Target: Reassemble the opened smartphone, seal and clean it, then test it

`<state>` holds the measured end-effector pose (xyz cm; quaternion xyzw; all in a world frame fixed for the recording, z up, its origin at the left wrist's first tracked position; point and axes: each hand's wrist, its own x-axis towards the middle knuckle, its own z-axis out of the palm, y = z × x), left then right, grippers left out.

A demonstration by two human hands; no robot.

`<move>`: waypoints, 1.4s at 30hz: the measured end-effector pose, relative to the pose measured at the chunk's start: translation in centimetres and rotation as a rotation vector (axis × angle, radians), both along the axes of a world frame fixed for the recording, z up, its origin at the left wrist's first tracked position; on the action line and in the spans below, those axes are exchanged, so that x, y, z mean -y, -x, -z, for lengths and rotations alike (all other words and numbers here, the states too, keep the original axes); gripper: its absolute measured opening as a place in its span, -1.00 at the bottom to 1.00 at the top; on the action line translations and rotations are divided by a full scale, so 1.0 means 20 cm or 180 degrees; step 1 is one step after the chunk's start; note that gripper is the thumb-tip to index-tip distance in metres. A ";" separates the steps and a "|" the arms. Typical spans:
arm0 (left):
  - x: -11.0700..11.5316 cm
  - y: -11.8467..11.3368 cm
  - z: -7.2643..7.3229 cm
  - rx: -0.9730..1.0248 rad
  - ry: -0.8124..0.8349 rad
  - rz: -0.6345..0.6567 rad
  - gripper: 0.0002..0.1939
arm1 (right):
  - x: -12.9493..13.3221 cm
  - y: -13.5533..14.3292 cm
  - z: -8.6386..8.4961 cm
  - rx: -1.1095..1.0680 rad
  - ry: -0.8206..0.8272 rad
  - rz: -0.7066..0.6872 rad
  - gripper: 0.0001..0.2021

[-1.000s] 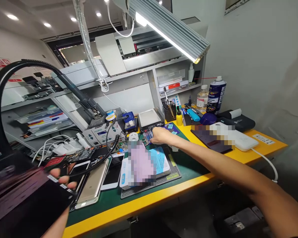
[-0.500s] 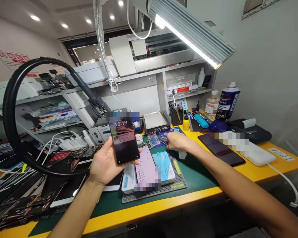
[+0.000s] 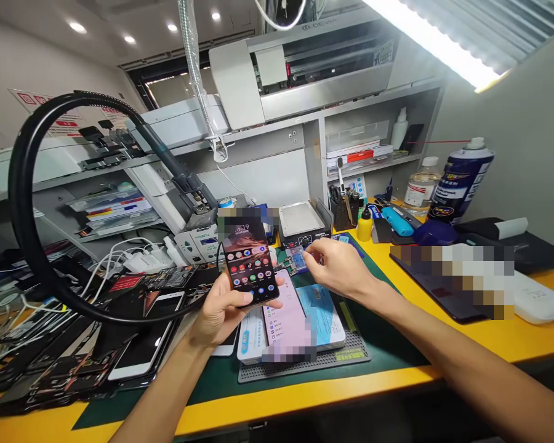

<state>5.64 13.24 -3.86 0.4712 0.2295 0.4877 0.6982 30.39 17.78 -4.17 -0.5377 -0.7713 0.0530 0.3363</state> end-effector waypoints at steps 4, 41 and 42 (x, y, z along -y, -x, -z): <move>-0.01 0.00 0.02 -0.0052 -0.0010 -0.0020 -0.18 | 0.01 0.03 0.04 -0.0379 -0.0190 -0.0123 -0.77; 0.01 0.00 0.01 0.0814 0.0649 0.0207 -0.51 | 0.11 0.25 0.00 0.0194 -0.2207 -0.1065 -0.54; 0.02 0.00 0.01 0.0864 0.0655 0.0221 -0.52 | 0.12 0.25 0.00 0.0172 -0.2280 -0.1146 -0.58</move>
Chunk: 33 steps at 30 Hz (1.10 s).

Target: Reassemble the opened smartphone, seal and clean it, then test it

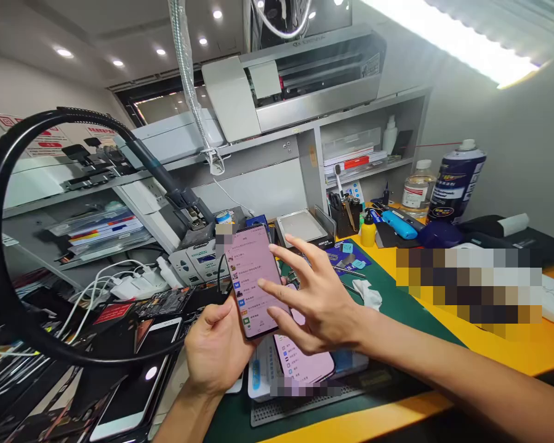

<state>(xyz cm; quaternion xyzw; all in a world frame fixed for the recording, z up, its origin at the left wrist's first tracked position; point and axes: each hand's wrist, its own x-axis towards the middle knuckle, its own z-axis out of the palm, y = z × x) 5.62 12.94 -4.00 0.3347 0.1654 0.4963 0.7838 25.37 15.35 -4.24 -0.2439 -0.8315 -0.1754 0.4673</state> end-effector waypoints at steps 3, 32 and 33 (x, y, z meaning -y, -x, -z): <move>0.00 0.01 -0.01 0.0053 -0.0047 0.0040 -0.52 | 0.04 0.00 0.02 0.0043 -0.0117 -0.0288 -0.71; 0.03 -0.02 0.03 -0.0114 -0.0021 -0.0087 -0.49 | 0.04 0.10 -0.09 -0.0314 -0.0058 0.0172 -0.46; 0.03 -0.02 0.03 -0.0091 -0.0032 -0.0057 -0.50 | 0.04 0.09 -0.09 -0.0325 -0.0057 0.0189 -0.47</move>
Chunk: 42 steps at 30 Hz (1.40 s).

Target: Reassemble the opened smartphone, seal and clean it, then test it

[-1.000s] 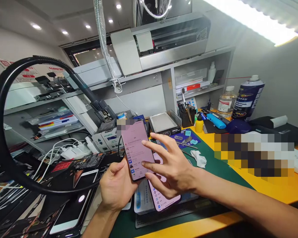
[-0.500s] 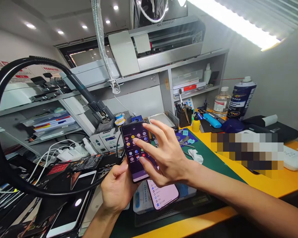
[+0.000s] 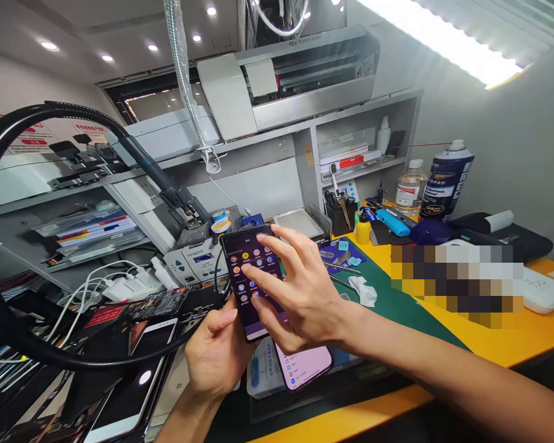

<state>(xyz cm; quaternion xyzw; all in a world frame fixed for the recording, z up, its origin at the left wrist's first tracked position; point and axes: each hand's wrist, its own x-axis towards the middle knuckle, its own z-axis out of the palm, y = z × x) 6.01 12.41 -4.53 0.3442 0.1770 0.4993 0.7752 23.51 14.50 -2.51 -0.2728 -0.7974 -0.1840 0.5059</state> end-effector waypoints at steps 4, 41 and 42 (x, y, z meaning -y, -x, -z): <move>0.00 0.00 -0.01 0.0022 -0.0031 0.0045 -0.50 | -0.01 -0.02 0.00 -0.0060 -0.0047 0.0044 -0.50; -0.15 0.15 -0.06 -0.0791 -0.0109 -0.1171 -0.44 | -0.17 -0.27 0.25 -0.0677 0.2769 -0.0272 -0.62; -0.15 0.16 -0.06 -0.0804 -0.0096 -0.1186 -0.44 | -0.17 -0.27 0.25 -0.0659 0.2766 -0.0295 -0.62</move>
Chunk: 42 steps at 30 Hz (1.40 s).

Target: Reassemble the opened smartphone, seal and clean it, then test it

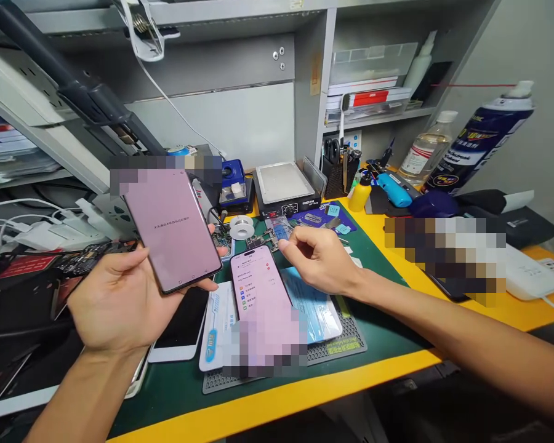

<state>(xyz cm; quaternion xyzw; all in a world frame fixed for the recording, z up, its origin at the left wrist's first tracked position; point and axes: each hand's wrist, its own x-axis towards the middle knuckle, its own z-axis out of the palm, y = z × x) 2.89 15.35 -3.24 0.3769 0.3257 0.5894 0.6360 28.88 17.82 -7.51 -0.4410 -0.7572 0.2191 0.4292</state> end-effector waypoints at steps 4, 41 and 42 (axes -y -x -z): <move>0.01 0.00 0.00 -0.0059 0.0060 0.0063 -0.42 | 0.00 -0.01 -0.02 0.0062 -0.0060 -0.0217 -0.65; -0.01 0.02 -0.07 -0.0039 0.0530 0.0308 -0.37 | 0.13 -0.10 -0.23 0.2245 0.1116 -0.1463 -0.52; -0.01 0.01 -0.07 -0.0030 0.0530 0.0331 -0.37 | 0.13 -0.09 -0.23 0.2268 0.1136 -0.1459 -0.52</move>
